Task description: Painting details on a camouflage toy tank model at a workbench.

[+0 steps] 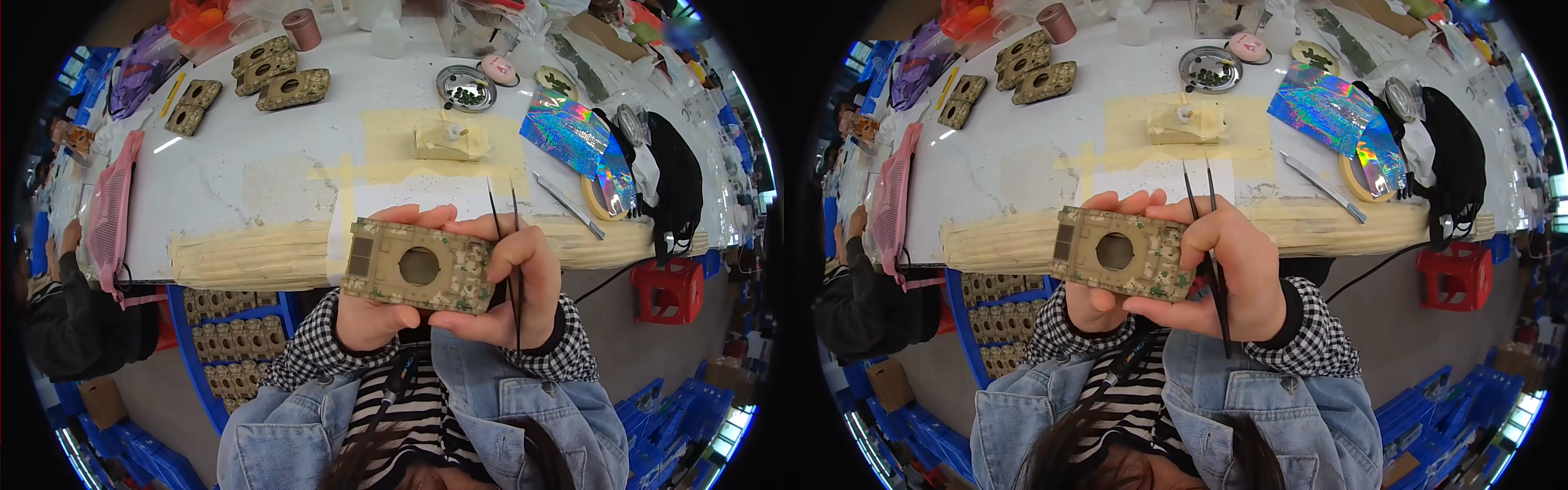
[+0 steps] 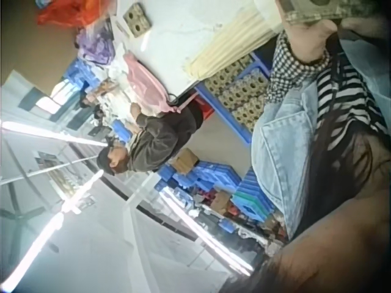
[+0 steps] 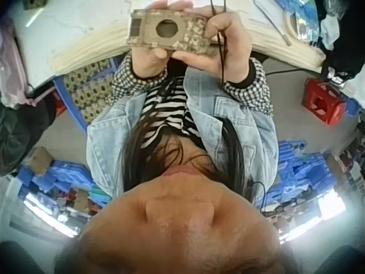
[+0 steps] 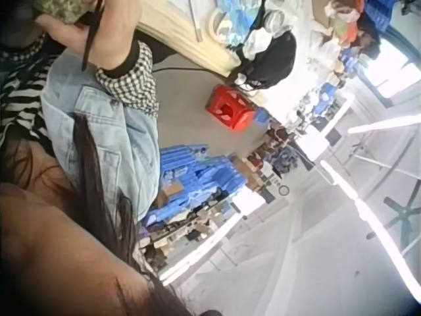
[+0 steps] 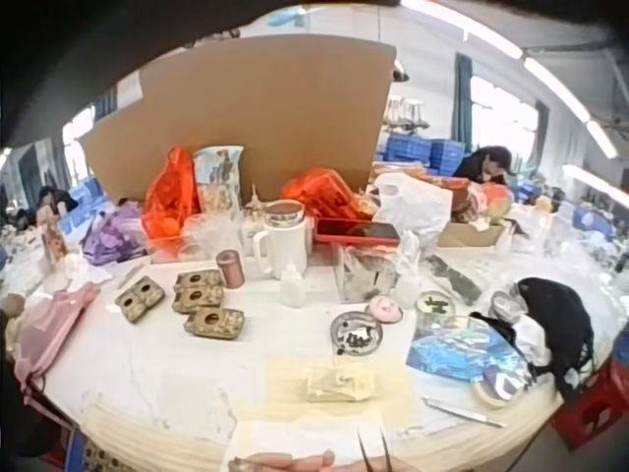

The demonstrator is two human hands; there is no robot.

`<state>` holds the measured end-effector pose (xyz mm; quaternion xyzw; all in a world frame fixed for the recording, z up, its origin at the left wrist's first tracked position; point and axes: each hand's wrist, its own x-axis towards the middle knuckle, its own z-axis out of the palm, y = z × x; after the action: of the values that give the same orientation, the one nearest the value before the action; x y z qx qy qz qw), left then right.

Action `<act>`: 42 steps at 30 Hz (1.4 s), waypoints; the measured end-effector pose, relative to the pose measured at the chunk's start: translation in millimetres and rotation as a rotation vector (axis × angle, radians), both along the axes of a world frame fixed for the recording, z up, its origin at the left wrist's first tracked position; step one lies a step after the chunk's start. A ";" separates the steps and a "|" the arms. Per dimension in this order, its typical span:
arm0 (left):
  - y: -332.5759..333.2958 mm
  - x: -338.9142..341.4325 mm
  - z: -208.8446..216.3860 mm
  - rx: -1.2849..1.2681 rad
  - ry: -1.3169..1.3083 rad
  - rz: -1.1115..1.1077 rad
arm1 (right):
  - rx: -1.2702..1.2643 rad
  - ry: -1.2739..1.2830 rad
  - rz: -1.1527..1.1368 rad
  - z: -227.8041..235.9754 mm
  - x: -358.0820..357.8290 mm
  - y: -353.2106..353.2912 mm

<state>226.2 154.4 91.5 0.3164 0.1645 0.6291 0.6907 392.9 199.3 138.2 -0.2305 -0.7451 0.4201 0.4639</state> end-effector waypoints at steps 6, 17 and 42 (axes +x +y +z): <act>1.9 -8.8 -1.7 -0.088 -0.378 -0.096 | 0.214 -0.122 -0.276 2.1 8.0 29.2; 6.2 -10.0 -0.6 -0.275 -0.802 -0.254 | 0.655 -0.462 -0.535 -8.8 -11.8 92.3; 8.1 -2.7 -2.8 -0.246 -0.676 -0.326 | -0.032 -0.006 -0.071 14.9 -18.1 20.2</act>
<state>223.5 162.4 88.6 0.0283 -0.0504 0.5554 0.8296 374.9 219.5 153.1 -0.2657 -0.7309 0.4145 0.4726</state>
